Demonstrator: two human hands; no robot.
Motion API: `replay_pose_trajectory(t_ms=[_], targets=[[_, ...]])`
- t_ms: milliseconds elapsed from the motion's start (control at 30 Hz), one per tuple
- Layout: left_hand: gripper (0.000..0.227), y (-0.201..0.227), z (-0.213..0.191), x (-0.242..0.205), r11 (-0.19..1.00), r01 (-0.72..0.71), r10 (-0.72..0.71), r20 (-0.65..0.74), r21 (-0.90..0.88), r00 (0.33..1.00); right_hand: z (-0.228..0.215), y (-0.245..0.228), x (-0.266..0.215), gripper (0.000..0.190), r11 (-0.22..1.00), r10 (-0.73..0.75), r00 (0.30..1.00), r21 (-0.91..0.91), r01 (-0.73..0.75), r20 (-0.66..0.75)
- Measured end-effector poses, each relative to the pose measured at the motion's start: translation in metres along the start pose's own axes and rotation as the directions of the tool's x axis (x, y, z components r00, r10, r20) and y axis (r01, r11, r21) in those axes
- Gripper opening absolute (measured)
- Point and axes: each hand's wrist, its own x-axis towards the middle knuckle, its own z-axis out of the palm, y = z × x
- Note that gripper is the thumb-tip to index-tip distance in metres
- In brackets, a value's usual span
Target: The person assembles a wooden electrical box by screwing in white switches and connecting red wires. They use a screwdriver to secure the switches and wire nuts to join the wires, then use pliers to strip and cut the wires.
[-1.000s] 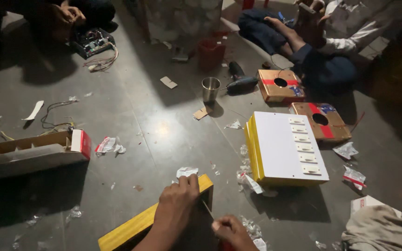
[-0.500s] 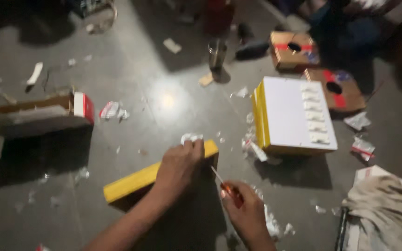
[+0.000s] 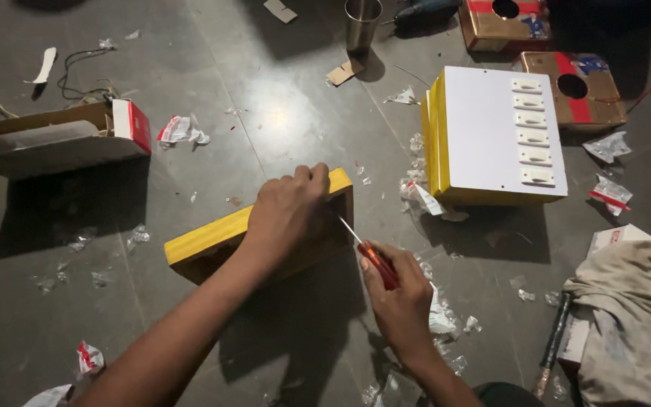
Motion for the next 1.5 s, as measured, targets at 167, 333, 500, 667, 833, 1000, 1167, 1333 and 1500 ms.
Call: replay_pose_trajectory(t_ms=[167, 333, 500, 667, 833, 1000, 1167, 1333, 1500], targets=[[0.022, -0.006, 0.007, 0.003, 0.999, 0.021, -0.021, 0.02, -0.034, 1.0, 0.005, 0.003, -0.002, 0.027, 1.0, -0.024, 1.0, 0.02, 0.024, -0.006], [0.019, -0.004, 0.004, 0.002, 0.997, 0.034, -0.033, 0.015, -0.065, 0.999, 0.008, 0.01, -0.005, 0.029, 0.993, -0.115, 0.993, -0.01, 0.115, -0.002], [0.021, -0.002, 0.0, 0.0, 0.999, 0.012, -0.012, -0.005, -0.045, 1.0, 0.013, 0.01, -0.007, 0.023, 0.955, -0.276, 0.961, -0.115, 0.273, -0.013], [0.018, 0.003, 0.007, -0.005, 1.0, 0.009, -0.008, -0.058, 0.022, 0.998, 0.011, 0.026, -0.002, 0.015, 0.72, 0.532, 0.779, 0.307, -0.623, 0.333], [0.018, 0.01, 0.003, -0.01, 0.997, -0.006, 0.01, -0.061, 0.071, 0.998, 0.007, 0.032, 0.004, 0.029, 0.561, 0.628, 0.615, 0.271, -0.782, 0.477], [0.021, 0.019, 0.001, -0.019, 0.997, -0.005, 0.012, -0.09, 0.076, 0.996, -0.004, 0.044, 0.001, 0.038, -0.051, 0.469, 0.334, 0.403, -0.914, 0.818], [0.027, 0.021, -0.002, -0.021, 0.998, 0.008, -0.005, -0.062, 0.057, 0.998, 0.002, 0.067, -0.007, 0.037, 0.341, 0.677, 0.42, 0.249, -0.907, 0.604], [0.021, 0.025, -0.002, -0.024, 0.997, -0.004, 0.011, -0.078, 0.081, 0.997, 0.01, 0.102, -0.007, 0.045, 0.101, 0.599, 0.299, 0.301, -0.948, 0.743], [0.02, 0.02, 0.003, -0.021, 1.0, -0.001, 0.003, -0.083, 0.019, 0.997, 0.035, 0.127, -0.037, 0.026, 0.82, 0.543, 0.818, 0.091, -0.565, 0.189]])
